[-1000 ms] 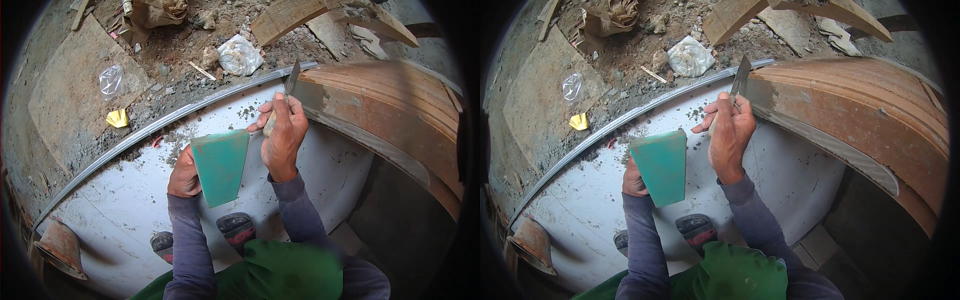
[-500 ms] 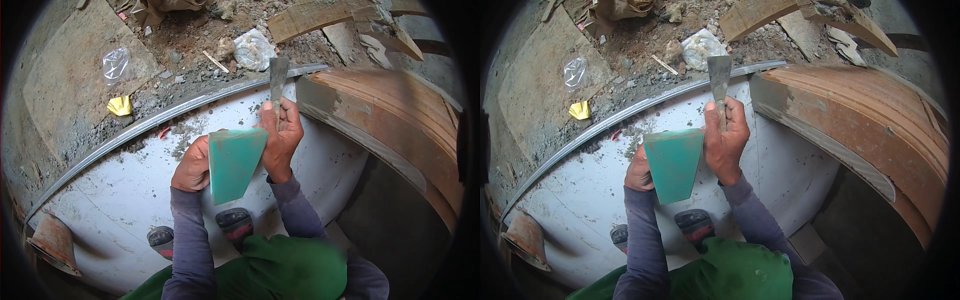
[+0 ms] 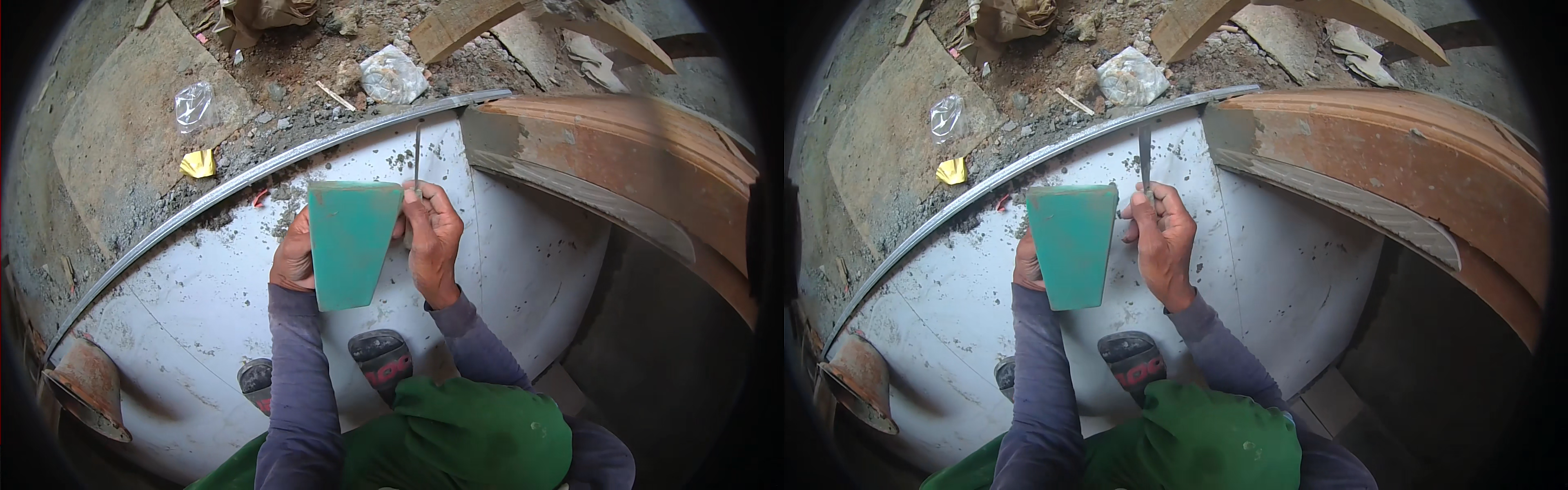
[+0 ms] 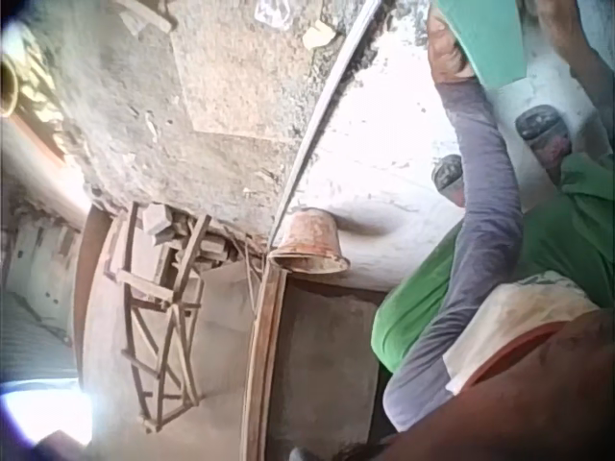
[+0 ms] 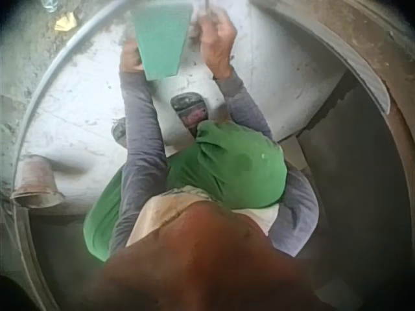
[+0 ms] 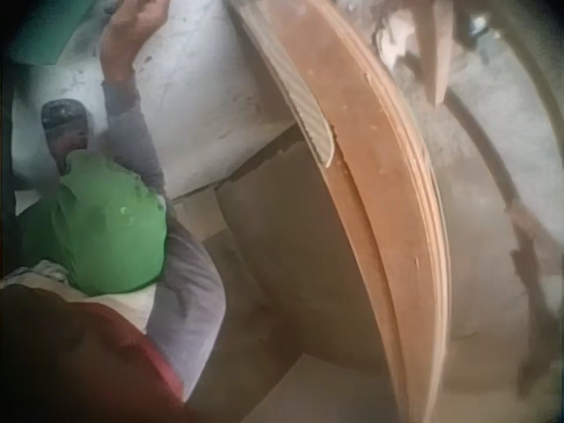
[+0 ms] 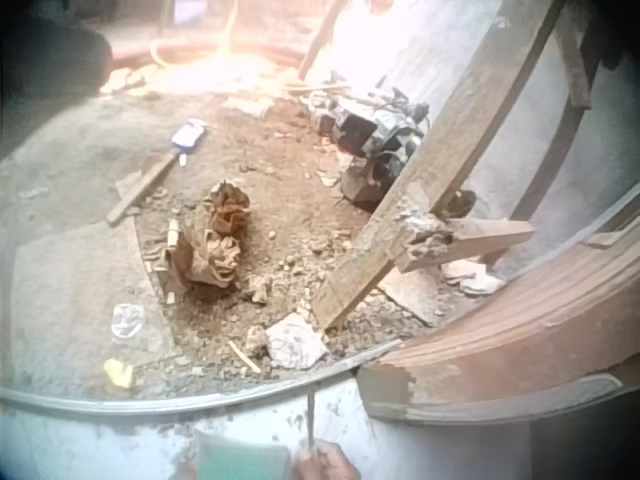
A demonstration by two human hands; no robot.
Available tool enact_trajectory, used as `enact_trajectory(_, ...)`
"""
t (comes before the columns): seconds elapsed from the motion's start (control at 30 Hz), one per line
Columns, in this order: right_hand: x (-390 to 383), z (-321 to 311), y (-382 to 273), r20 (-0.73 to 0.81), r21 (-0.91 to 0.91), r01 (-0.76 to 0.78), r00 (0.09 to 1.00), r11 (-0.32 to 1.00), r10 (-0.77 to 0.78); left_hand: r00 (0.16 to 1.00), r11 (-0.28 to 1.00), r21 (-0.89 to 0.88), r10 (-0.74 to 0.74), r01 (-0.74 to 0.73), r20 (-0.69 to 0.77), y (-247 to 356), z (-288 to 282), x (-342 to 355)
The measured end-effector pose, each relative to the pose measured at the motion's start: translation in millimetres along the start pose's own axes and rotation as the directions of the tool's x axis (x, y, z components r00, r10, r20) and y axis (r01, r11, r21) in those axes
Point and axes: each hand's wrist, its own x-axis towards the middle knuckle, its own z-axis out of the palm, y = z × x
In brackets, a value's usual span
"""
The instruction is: The person applies mortar from a bucket onto a plastic spreader using a small trowel and then smooths the mortar into a gap along a door frame and wall.
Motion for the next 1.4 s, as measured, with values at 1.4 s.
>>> enact_trajectory(1.4,-128.2,-20.2,14.7,0.494,-0.171,-0.077,0.856,0.982,0.153,0.868,-0.407,0.892,0.496,0.198,0.033,265.8,217.0,-294.1)
